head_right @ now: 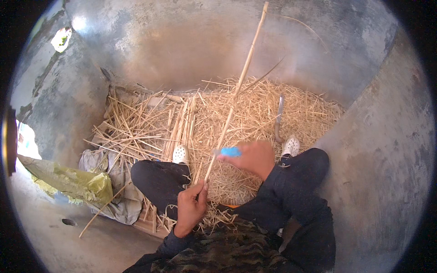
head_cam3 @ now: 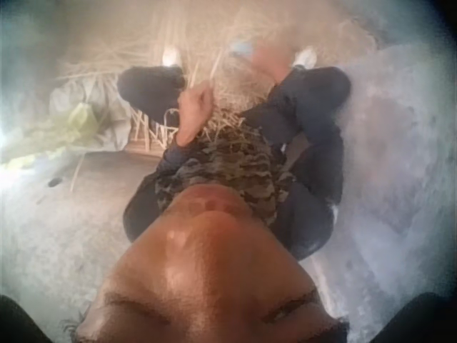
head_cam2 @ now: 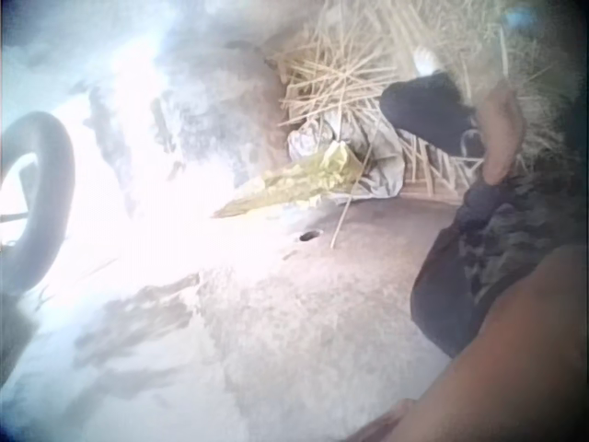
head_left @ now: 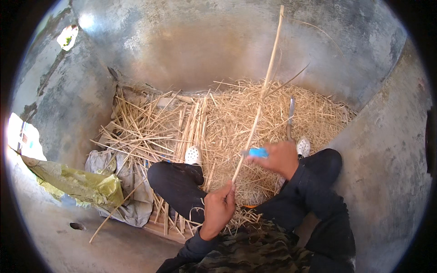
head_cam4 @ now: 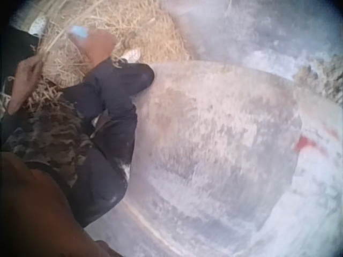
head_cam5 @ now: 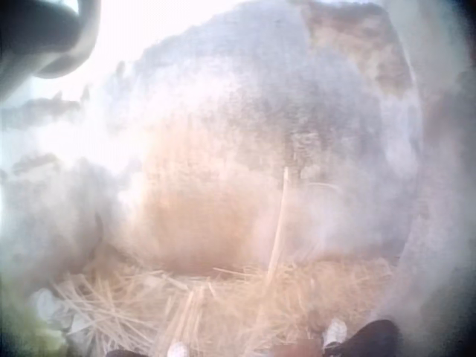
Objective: The person sits on a straw-covered floor and uses a blue utility knife to strip bark from thin wooden sticks. They hold each stick with one hand and scrape along its length with the knife, then place the peeled sticks aside.
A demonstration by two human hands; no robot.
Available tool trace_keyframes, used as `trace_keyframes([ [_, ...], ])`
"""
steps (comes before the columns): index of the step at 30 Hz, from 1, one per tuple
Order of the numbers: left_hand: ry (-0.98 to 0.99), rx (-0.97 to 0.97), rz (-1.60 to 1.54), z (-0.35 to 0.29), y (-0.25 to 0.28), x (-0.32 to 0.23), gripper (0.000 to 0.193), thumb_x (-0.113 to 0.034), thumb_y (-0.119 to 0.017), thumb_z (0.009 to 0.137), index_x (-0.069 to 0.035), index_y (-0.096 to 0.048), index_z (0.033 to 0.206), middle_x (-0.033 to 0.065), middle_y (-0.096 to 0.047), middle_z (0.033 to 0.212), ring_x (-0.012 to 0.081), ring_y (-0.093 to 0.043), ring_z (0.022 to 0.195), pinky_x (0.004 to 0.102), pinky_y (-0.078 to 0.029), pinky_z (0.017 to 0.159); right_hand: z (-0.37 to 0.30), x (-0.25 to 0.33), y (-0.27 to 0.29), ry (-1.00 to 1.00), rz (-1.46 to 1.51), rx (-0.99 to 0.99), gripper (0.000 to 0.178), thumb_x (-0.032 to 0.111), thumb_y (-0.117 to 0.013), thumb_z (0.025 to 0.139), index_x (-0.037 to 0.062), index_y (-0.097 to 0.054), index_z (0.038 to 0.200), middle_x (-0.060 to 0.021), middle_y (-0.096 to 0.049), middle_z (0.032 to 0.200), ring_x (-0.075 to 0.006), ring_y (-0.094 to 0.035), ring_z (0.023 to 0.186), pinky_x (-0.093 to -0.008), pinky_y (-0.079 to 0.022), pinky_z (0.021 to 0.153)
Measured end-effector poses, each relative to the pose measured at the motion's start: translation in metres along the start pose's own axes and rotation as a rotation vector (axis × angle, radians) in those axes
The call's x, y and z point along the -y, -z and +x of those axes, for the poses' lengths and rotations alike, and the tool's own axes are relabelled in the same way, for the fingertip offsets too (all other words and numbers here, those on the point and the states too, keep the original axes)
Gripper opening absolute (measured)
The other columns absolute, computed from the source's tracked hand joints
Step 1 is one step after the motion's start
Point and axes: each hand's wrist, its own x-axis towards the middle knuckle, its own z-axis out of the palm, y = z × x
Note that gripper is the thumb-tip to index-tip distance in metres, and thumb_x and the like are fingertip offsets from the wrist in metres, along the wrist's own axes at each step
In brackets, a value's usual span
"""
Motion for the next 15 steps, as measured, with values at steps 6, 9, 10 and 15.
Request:
trace_keyframes([
  [6,-0.060,0.005,0.074,0.004,0.002,-0.009,0.009,-0.003,-0.058,0.087,0.004,-0.061,0.090,0.0217,-0.051,0.062,0.0388,-0.054,0.055,0.0412,-0.040,0.048,-0.001,0.010,0.007,0.093,0.010,0.133,0.067,0.072,-0.057,0.074,0.0090,-0.055,0.051,-0.0090,-0.049,0.042,-0.0267,-0.053,0.038,-0.0397,-0.040,0.040],
  [9,-0.113,-0.036,0.104,0.001,0.003,-0.010,0.010,-0.003,-0.058,0.087,0.004,-0.061,0.093,0.0215,-0.051,0.063,0.0389,-0.054,0.055,0.0418,-0.040,0.048,0.011,0.000,0.006,0.119,0.000,0.058,0.068,0.074,-0.058,0.071,0.0090,-0.054,0.050,-0.0090,-0.049,0.043,-0.0261,-0.053,0.039,-0.0394,-0.041,0.041],
  [10,-0.114,-0.041,0.095,0.001,0.003,-0.012,0.010,-0.003,-0.057,0.087,0.004,-0.061,0.093,0.0216,-0.051,0.063,0.0390,-0.054,0.055,0.0418,-0.040,0.048,0.012,0.001,0.006,0.114,0.012,0.035,0.069,0.074,-0.059,0.070,0.0092,-0.053,0.050,-0.0086,-0.048,0.042,-0.0257,-0.053,0.039,-0.0393,-0.041,0.041],
  [15,-0.136,-0.059,0.080,0.011,0.009,-0.020,0.009,-0.003,-0.057,0.087,0.005,-0.060,0.090,0.0222,-0.052,0.064,0.0393,-0.054,0.056,0.0418,-0.040,0.048,0.032,-0.005,0.004,0.199,0.024,-0.167,0.072,0.078,-0.057,0.067,0.0095,-0.055,0.047,-0.0064,-0.044,0.037,-0.0222,-0.046,0.031,-0.0350,-0.035,0.035],
])
